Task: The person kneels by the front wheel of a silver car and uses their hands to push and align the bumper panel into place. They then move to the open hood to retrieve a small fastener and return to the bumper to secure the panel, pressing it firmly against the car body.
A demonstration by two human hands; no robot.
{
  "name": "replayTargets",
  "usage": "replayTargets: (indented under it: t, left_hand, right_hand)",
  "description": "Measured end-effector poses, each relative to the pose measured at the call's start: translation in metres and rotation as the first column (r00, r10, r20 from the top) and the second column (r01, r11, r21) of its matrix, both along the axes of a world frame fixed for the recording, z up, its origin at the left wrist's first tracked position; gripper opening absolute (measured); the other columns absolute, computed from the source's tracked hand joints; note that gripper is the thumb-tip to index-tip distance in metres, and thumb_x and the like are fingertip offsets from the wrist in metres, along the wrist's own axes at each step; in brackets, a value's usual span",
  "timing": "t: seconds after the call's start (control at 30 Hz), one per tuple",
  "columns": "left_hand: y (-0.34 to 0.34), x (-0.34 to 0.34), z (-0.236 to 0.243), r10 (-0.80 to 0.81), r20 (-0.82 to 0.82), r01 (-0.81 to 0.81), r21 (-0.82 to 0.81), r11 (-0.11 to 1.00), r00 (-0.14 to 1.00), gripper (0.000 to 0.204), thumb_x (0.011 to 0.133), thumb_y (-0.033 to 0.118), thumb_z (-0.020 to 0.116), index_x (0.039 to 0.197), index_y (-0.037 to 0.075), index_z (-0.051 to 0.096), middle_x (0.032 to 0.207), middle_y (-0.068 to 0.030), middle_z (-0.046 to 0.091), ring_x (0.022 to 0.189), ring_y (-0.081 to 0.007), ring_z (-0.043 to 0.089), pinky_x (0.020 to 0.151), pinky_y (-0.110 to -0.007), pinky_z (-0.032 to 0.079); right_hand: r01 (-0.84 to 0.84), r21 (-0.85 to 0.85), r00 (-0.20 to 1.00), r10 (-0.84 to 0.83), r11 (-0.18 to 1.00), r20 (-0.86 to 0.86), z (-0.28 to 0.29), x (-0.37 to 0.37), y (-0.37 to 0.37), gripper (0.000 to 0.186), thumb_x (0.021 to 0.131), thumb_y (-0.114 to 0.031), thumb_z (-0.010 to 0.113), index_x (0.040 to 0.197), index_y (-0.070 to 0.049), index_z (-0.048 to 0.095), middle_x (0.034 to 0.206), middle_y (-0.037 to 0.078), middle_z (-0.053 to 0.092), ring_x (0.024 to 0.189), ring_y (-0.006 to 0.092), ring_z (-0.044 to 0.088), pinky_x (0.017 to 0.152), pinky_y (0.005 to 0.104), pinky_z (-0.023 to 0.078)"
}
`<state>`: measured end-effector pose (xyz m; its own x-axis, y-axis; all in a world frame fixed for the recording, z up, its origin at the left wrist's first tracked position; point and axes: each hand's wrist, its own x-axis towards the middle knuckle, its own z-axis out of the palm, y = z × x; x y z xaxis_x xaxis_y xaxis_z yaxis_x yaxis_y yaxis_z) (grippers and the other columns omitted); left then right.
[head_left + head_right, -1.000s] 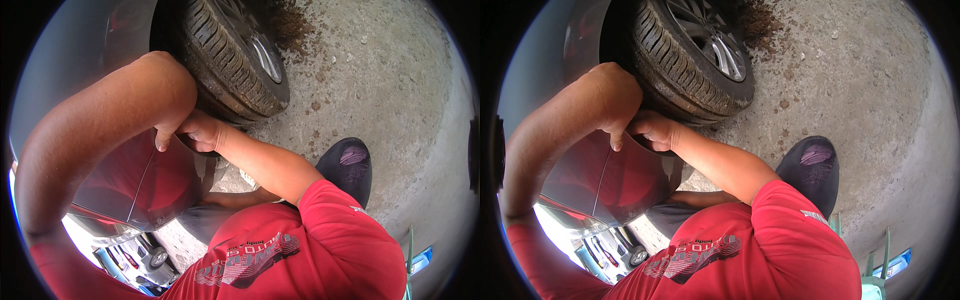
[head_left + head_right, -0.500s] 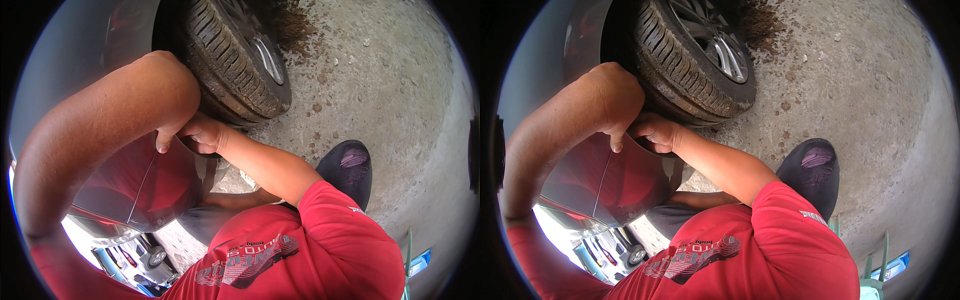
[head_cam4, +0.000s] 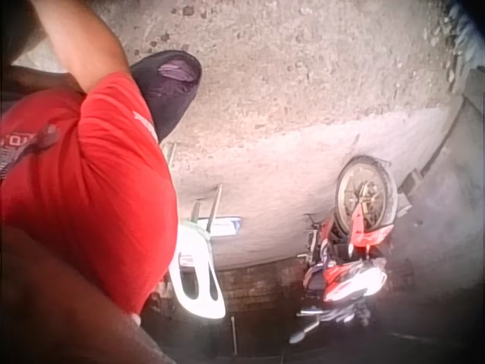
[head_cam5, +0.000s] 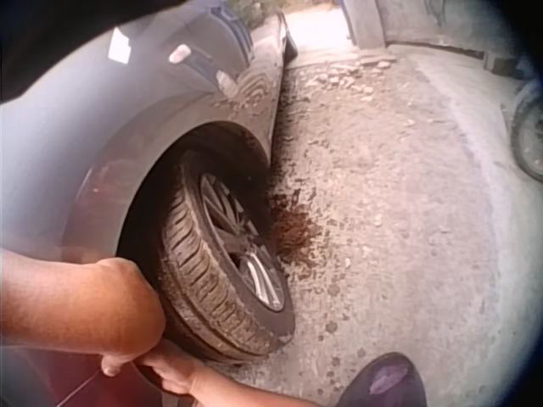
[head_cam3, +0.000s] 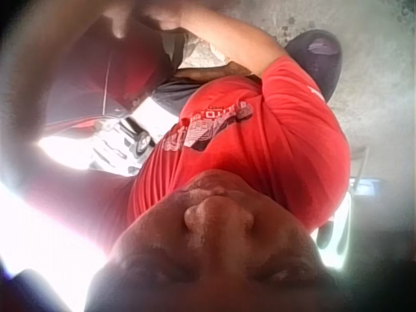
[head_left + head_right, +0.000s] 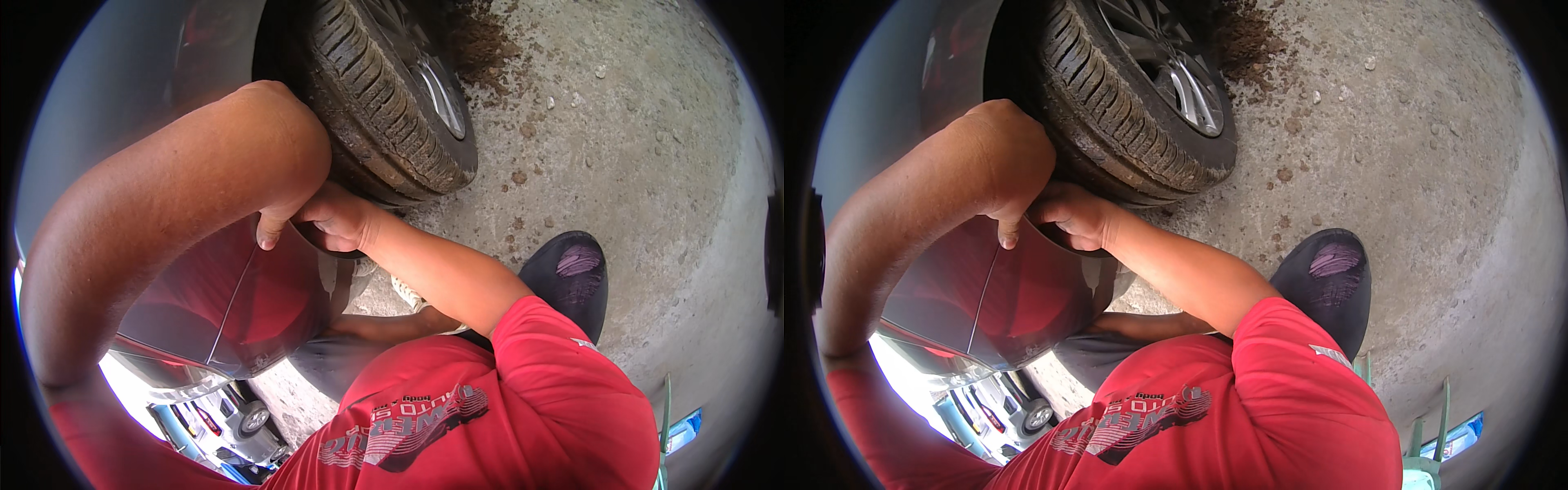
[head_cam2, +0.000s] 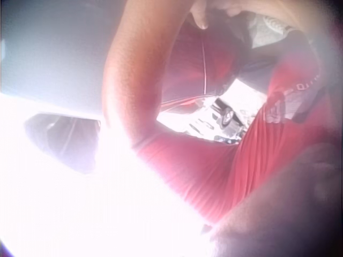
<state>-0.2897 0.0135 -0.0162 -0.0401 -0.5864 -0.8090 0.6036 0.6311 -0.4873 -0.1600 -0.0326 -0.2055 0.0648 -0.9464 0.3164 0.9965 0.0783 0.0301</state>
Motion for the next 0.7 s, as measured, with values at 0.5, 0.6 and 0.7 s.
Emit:
replayTargets:
  t: [0.5, 0.6, 0.7]
  left_hand:
    - [-0.0003, 0.002, 0.001, -0.006, 0.007, 0.006, -0.002, 1.0, 1.0, 0.056, 0.068, 0.056, 0.09, 0.107, 0.017, 0.082, 0.101, -0.0008, 0.079, 0.104, -0.0223, 0.074, 0.092, -0.037, 0.058]
    - [-0.0006, 0.0019, 0.002, -0.01, -0.006, 0.01, 0.015, 1.0, 1.0, 0.057, 0.068, 0.056, 0.09, 0.108, 0.017, 0.082, 0.102, -0.0008, 0.079, 0.105, -0.0224, 0.074, 0.093, -0.037, 0.058]
    - [-0.0047, -0.0007, -0.0002, 0.021, 0.018, -0.022, 0.013, 1.0, 1.0, 0.057, 0.068, 0.056, 0.09, 0.109, 0.017, 0.082, 0.103, -0.001, 0.079, 0.106, -0.0227, 0.074, 0.093, -0.038, 0.057]
  right_hand:
    - [0.024, 0.034, 0.999, -0.023, 0.999, -0.03, 0.0025, -0.0016, 0.0082, 0.028, 0.077, -0.006, 0.075, 0.105, -0.005, 0.072, 0.1, 0.008, 0.073, 0.099, 0.0192, 0.067, 0.097, 0.0368, 0.05]
    - [0.046, 0.041, 0.998, -0.044, 0.998, -0.051, 0.0002, 0.0011, 0.0031, 0.027, 0.076, -0.004, 0.076, 0.103, -0.005, 0.072, 0.098, 0.007, 0.073, 0.098, 0.0188, 0.068, 0.095, 0.0364, 0.051]
    - [0.051, 0.044, 0.998, -0.048, 0.998, -0.051, -0.0002, 0.0038, -0.0005, 0.028, 0.074, -0.002, 0.078, 0.101, -0.005, 0.072, 0.096, 0.007, 0.073, 0.095, 0.0186, 0.068, 0.093, 0.0357, 0.052]
